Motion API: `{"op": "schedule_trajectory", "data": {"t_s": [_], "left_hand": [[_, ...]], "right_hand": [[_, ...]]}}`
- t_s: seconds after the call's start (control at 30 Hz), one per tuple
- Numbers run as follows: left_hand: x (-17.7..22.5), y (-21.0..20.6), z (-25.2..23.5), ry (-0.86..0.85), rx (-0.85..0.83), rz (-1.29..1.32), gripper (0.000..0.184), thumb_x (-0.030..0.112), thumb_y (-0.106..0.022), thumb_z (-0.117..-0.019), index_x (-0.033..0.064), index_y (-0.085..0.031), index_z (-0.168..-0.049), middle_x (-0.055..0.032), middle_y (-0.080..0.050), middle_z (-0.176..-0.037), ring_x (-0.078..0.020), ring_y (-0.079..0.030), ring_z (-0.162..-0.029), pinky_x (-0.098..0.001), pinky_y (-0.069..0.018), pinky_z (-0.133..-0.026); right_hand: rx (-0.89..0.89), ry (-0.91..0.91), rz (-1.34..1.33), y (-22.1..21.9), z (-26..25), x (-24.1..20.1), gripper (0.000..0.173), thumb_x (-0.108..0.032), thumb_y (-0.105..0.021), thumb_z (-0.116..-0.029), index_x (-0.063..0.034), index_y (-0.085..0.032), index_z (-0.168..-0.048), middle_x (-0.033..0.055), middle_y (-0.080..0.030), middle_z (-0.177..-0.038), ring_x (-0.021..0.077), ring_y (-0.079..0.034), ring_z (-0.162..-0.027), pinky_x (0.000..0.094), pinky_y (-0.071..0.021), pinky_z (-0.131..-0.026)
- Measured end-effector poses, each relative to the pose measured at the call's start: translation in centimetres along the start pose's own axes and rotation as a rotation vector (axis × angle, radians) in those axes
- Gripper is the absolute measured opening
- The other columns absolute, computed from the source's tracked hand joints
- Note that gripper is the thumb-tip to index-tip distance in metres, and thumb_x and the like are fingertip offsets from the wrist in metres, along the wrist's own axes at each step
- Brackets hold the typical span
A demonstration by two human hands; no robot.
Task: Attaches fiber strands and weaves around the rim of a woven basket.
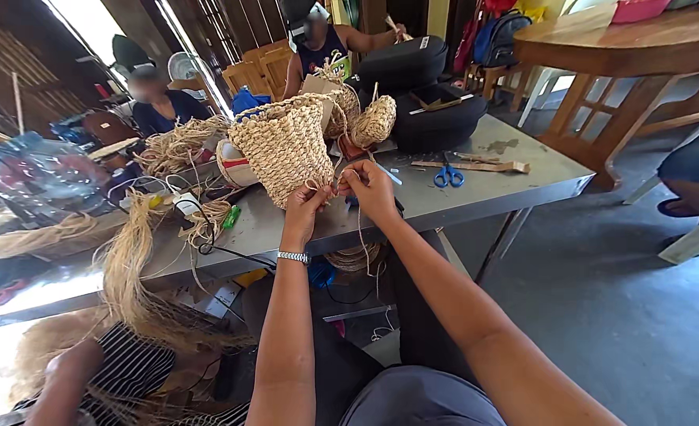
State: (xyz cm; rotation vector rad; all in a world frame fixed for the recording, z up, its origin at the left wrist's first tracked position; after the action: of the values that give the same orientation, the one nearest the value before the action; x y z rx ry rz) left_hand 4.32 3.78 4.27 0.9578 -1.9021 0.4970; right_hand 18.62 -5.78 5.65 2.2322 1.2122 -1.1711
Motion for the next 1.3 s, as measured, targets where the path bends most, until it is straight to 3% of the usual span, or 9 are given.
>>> {"op": "schedule_trajectory", "data": {"t_s": [0.17, 0.43, 1.1, 1.2, 1.3], "left_hand": [[0.0, 0.4, 1.2, -0.023, -0.011, -0.091, 0.004, 0.019, -0.070, -0.0981, 0.0172, -0.067, -0.097, 0.0056, -0.067, -0.078, -0.0009, -0.050, -0.054, -0.0147, -0.0420, -0.051], [0.1, -0.2, -0.1, -0.008, 0.002, -0.020, 0.005, 0.011, -0.070, -0.0964, 0.0127, -0.070, -0.102, 0.0046, -0.070, -0.087, -0.0025, -0.059, -0.067, -0.0192, -0.0499, -0.063], [0.5, -0.5, 0.4, 0.003, -0.026, -0.023, 0.008, 0.008, -0.069, -0.0965, 0.0152, -0.066, -0.095, 0.0064, -0.065, -0.081, -0.0015, -0.055, -0.063, -0.0168, -0.0476, -0.060], [-0.2, 0.2, -1.1, -0.017, 0.029, 0.052, 0.002, 0.010, -0.068, -0.0976, 0.0080, -0.068, -0.099, 0.0007, -0.071, -0.088, -0.0051, -0.062, -0.070, -0.0213, -0.0521, -0.065], [0.5, 0.5, -0.1, -0.050, 0.093, 0.039, 0.004, 0.016, -0.067, -0.0999, 0.0139, -0.068, -0.102, 0.0037, -0.072, -0.095, -0.0021, -0.060, -0.072, -0.0177, -0.0502, -0.065]], "right_hand": [[-0.005, -0.023, -0.023, -0.1, 0.0, 0.0, 0.019, -0.010, -0.057, -0.1060, 0.0062, -0.062, -0.114, 0.0134, -0.074, -0.094, 0.0182, -0.076, -0.081, 0.0343, -0.0663, -0.078], [-0.018, 0.003, -0.001, -0.1, 0.0, -0.1, 0.020, -0.010, -0.057, -0.1055, 0.0069, -0.063, -0.114, 0.0127, -0.074, -0.092, 0.0180, -0.076, -0.079, 0.0350, -0.0665, -0.077], [-0.034, 0.032, 0.013, -0.3, -0.1, -0.3, 0.018, -0.008, -0.056, -0.1054, 0.0057, -0.061, -0.116, 0.0112, -0.073, -0.089, 0.0146, -0.075, -0.075, 0.0311, -0.0652, -0.073], [-0.043, 0.063, 0.095, -0.4, -0.3, -0.1, 0.024, -0.014, -0.061, -0.1034, 0.0035, -0.062, -0.120, 0.0115, -0.073, -0.095, 0.0143, -0.072, -0.078, 0.0313, -0.0624, -0.074], [-0.091, 0.066, 0.162, -0.6, -0.2, 0.0, 0.031, -0.013, -0.067, -0.0985, 0.0020, -0.061, -0.125, 0.0124, -0.073, -0.106, 0.0157, -0.072, -0.087, 0.0325, -0.0607, -0.080]]}}
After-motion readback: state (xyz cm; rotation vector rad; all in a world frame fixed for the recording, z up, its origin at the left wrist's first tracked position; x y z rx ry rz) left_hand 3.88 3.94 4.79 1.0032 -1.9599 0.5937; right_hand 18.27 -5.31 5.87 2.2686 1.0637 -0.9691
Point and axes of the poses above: each hand's wrist, its own z-axis away from the middle knuckle, its own y-axis out of the back of the hand, x = y × z, the point moved 6 cm from there along -z, towards the middle knuckle
